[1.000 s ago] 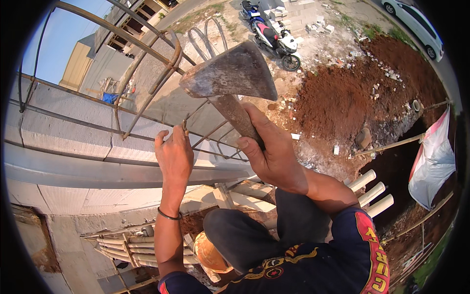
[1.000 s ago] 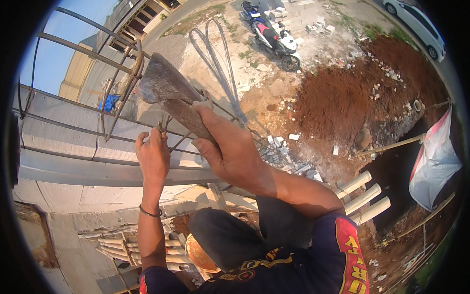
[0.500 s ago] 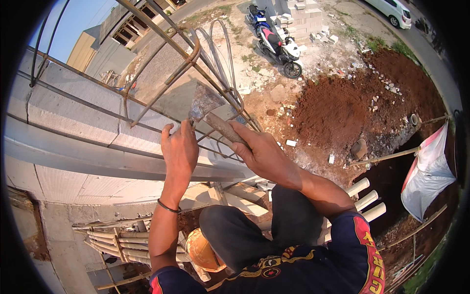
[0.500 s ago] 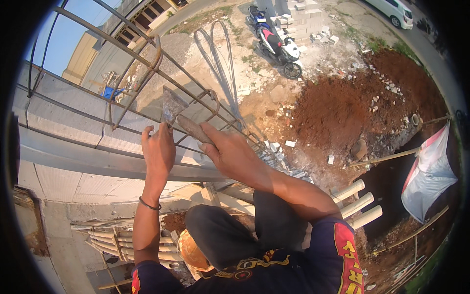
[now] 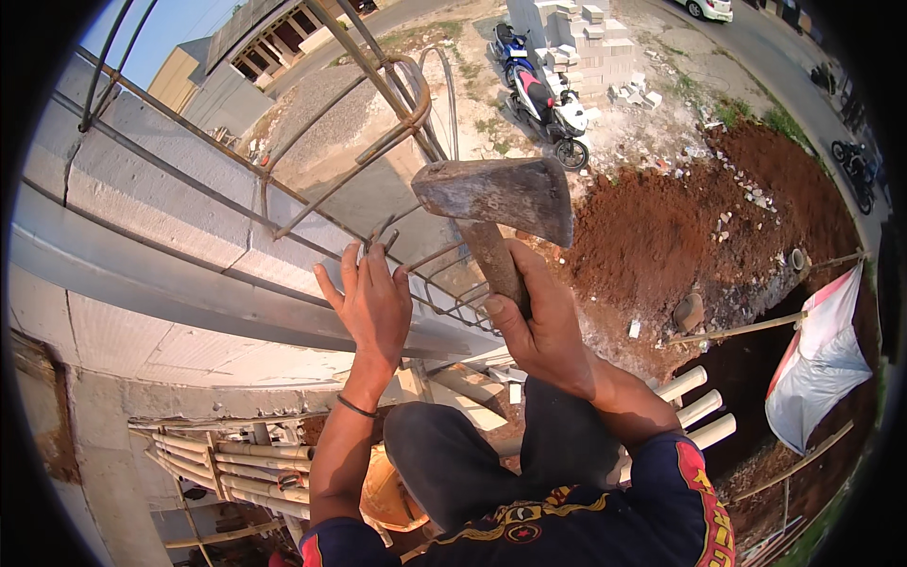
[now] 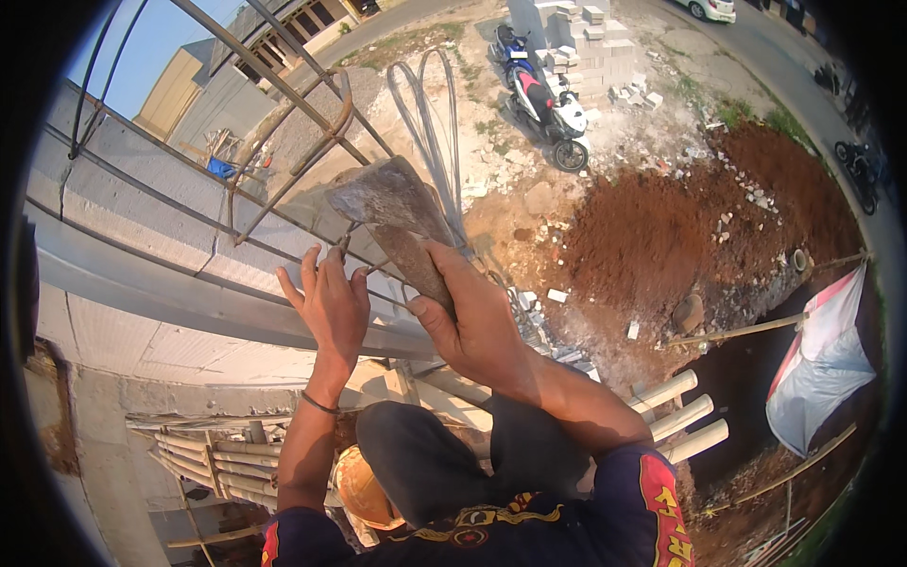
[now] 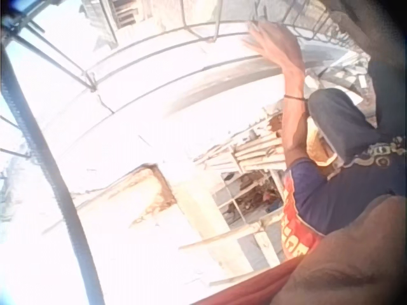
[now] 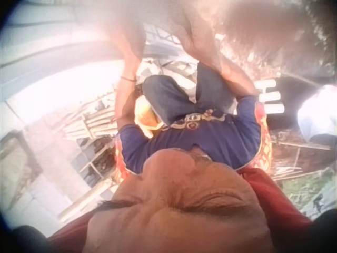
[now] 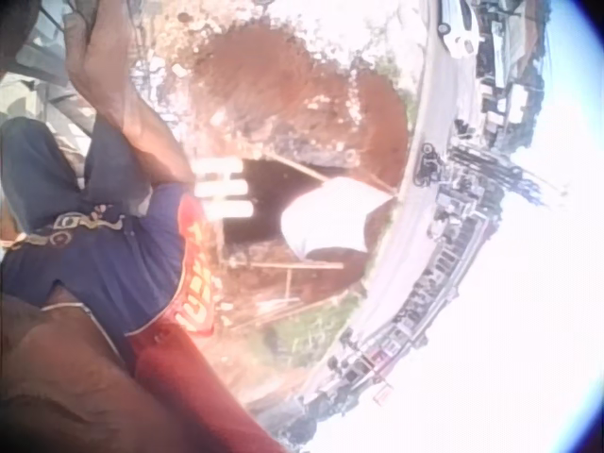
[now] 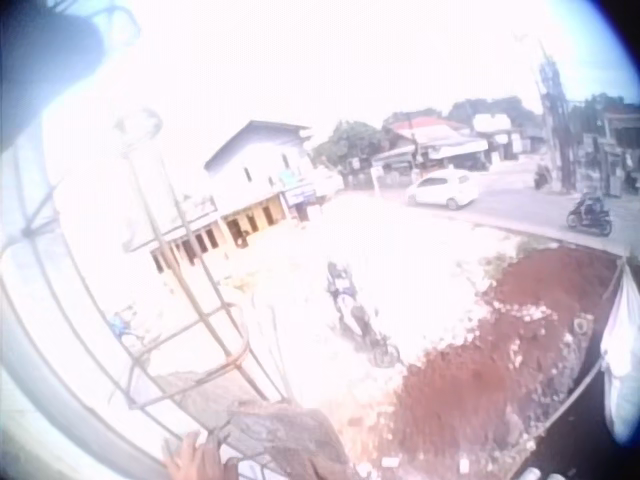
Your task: The person assembles a rebar cage on a construction site. They tie rebar segments together using wire and a hammer, then adjust the cage structure.
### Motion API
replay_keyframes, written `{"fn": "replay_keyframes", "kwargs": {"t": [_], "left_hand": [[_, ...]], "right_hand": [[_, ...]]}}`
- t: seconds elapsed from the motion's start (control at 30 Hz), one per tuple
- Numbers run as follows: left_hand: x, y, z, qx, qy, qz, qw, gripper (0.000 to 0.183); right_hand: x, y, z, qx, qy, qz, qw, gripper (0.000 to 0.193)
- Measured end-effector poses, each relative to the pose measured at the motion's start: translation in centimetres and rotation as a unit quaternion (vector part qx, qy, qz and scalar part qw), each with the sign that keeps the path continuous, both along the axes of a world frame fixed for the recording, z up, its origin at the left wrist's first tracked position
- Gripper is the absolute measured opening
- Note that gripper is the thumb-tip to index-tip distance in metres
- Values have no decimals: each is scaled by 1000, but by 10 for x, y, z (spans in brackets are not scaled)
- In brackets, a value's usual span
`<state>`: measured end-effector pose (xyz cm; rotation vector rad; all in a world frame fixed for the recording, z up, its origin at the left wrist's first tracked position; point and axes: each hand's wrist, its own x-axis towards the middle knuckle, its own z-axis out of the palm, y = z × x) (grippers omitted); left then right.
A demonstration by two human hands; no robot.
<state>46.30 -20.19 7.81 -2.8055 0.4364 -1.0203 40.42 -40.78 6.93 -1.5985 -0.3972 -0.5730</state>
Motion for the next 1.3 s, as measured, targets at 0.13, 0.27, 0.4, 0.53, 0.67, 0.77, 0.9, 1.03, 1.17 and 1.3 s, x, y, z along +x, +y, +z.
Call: {"fn": "replay_keyframes", "kwargs": {"t": [0.13, 0.27, 0.4, 0.53, 0.67, 0.77, 0.9, 1.03, 1.17, 1.3], "left_hand": [[-5, -6, -10, -64, -21, 17, 998, 48], [-13, -19, -14, -94, -1, 89, 992, 55], [-11, -20, -13, -155, 69, 96, 981, 50], [-1, -14, -13, -235, 78, 44, 968, 39], [-1, -12, -15, -259, 88, 36, 961, 33], [-4, -14, -16, -285, 118, 45, 950, 36], [-8, -18, -15, -283, 106, 48, 952, 40], [-11, -18, -12, -294, 138, 63, 944, 46], [-11, -19, -11, -306, 138, 56, 941, 48], [-11, -21, -13, -315, 133, 63, 938, 48]], "right_hand": [[7, 18, 4, 54, 31, -33, 997, 45], [13, 14, 20, -86, 164, 59, 981, 43], [0, 3, 27, -8, 131, 0, 991, 42], [6, 20, 23, 6, 82, -54, 995, 43], [6, 15, 17, -135, 139, 52, 980, 43], [-6, 8, 13, -16, 91, -13, 996, 36], [-1, 23, 8, 164, 31, -14, 986, 38], [5, 26, 6, -122, 133, 31, 983, 32], [1, 22, 2, 54, 95, -31, 994, 29], [6, 29, 2, 133, 74, -30, 988, 28]]}}
